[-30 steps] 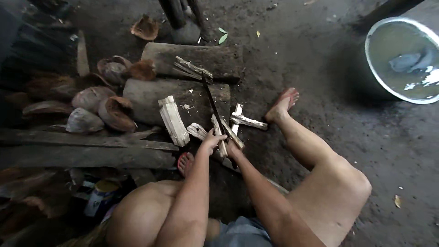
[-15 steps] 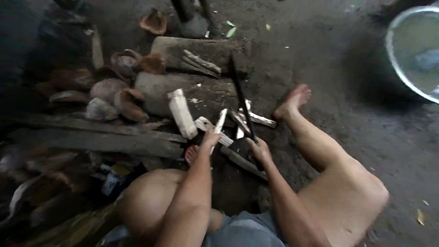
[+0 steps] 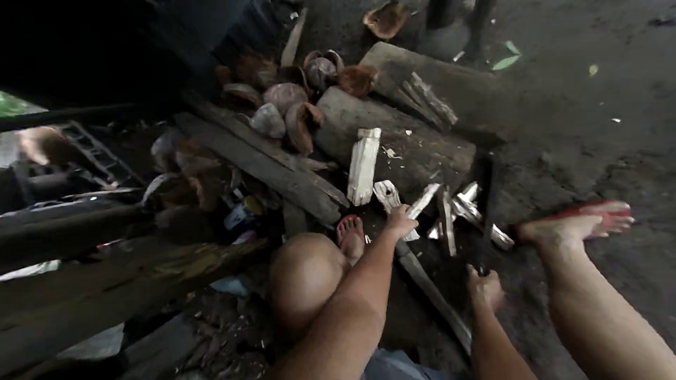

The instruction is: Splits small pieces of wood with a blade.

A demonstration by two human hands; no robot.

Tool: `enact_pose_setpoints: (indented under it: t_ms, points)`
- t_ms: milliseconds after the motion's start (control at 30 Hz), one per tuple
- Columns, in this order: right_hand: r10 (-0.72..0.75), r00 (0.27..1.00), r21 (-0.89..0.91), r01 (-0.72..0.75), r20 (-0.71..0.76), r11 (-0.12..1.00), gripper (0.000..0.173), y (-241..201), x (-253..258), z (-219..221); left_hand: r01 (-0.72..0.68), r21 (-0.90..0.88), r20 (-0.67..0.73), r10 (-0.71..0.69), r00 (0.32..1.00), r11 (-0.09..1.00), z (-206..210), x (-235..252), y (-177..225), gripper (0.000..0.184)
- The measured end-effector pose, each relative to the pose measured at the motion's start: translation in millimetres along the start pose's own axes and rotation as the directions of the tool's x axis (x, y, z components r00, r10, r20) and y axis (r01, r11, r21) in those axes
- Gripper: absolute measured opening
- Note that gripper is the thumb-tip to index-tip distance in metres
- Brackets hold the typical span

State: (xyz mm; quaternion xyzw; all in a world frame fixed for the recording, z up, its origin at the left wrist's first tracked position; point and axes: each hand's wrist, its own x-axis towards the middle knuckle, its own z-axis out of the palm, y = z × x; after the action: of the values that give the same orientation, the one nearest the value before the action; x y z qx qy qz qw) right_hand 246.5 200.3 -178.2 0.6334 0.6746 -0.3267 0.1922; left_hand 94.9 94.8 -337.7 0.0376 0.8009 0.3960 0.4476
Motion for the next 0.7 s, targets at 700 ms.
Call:
enact_pose_setpoints:
  t_ms: [700]
  points:
    - [-0.4, 0.906, 0.155, 0.38, 0.137, 0.912, 0.047, -18.0, 153.4, 128.4, 0.056, -0.322, 0.027, -0.05, 0.998, 0.945, 56.1, 11.0, -19.1, 0.065]
